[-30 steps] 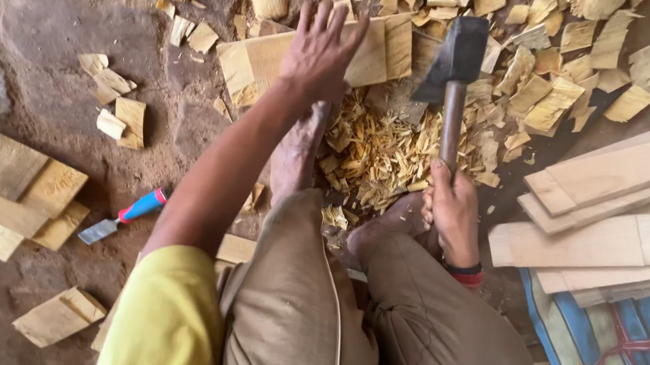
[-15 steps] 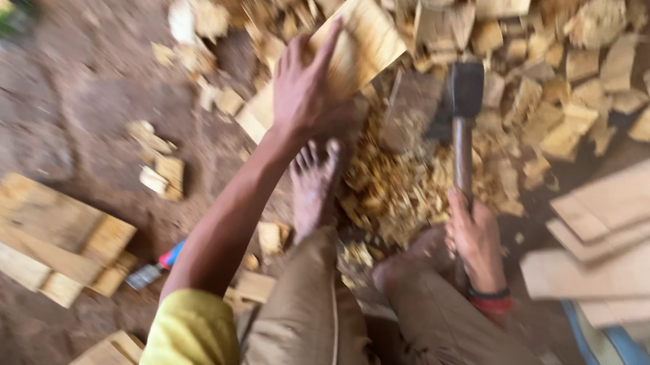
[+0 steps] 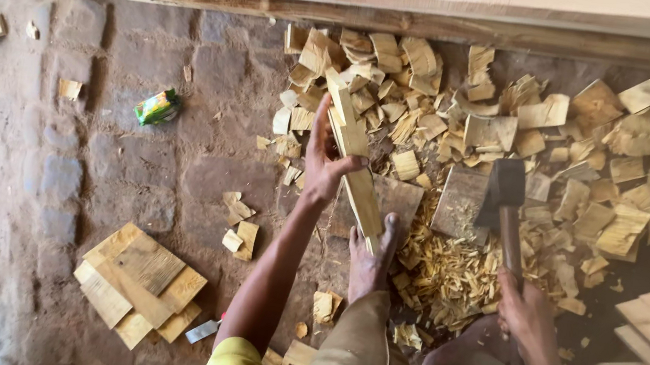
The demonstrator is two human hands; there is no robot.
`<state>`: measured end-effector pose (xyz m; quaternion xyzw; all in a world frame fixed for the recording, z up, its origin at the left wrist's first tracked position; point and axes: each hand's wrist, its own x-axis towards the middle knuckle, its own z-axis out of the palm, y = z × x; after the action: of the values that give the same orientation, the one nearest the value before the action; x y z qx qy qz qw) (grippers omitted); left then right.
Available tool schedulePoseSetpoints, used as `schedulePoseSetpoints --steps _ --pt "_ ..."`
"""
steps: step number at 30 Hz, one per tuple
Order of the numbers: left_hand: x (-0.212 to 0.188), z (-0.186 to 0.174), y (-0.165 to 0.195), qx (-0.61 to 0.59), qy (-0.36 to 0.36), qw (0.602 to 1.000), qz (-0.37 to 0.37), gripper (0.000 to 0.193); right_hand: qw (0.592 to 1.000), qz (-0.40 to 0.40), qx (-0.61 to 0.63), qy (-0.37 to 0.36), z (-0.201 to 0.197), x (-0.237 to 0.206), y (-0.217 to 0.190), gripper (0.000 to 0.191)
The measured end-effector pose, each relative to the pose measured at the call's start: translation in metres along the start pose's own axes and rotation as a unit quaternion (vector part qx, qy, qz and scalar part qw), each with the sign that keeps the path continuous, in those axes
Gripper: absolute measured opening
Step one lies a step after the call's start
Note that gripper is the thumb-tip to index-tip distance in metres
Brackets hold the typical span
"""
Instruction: The person sits on the floor and uses a small axe to split a piece of wood into smaller pieces. They hold the wood with one hand and strike it repeatedly with the axe, creating a pile of wood chips and small blocks.
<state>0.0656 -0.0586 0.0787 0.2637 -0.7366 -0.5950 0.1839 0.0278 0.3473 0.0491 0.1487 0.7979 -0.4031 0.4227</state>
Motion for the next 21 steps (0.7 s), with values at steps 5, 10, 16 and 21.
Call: schedulePoseSetpoints --steps 5,10,16,21 --pt "0.003 0.015 0.003 -0.081 -0.053 0.991 -0.09 0.12 1.0 0.015 -0.016 0.0 -0.001 0.003 0.004 0.045" --pt "0.002 0.024 -0.008 -0.139 -0.122 0.975 -0.12 0.122 1.0 0.004 -0.017 -0.007 -0.001 0.005 0.006 0.047" --pt "-0.005 0.033 -0.01 -0.125 -0.133 0.973 -0.141 0.119 1.0 0.018 -0.014 0.003 0.0 0.0 -0.001 0.043" --pt "-0.006 0.045 -0.019 -0.163 0.016 0.95 -0.265 0.109 0.999 0.024 0.035 0.004 0.002 -0.005 -0.003 0.044"
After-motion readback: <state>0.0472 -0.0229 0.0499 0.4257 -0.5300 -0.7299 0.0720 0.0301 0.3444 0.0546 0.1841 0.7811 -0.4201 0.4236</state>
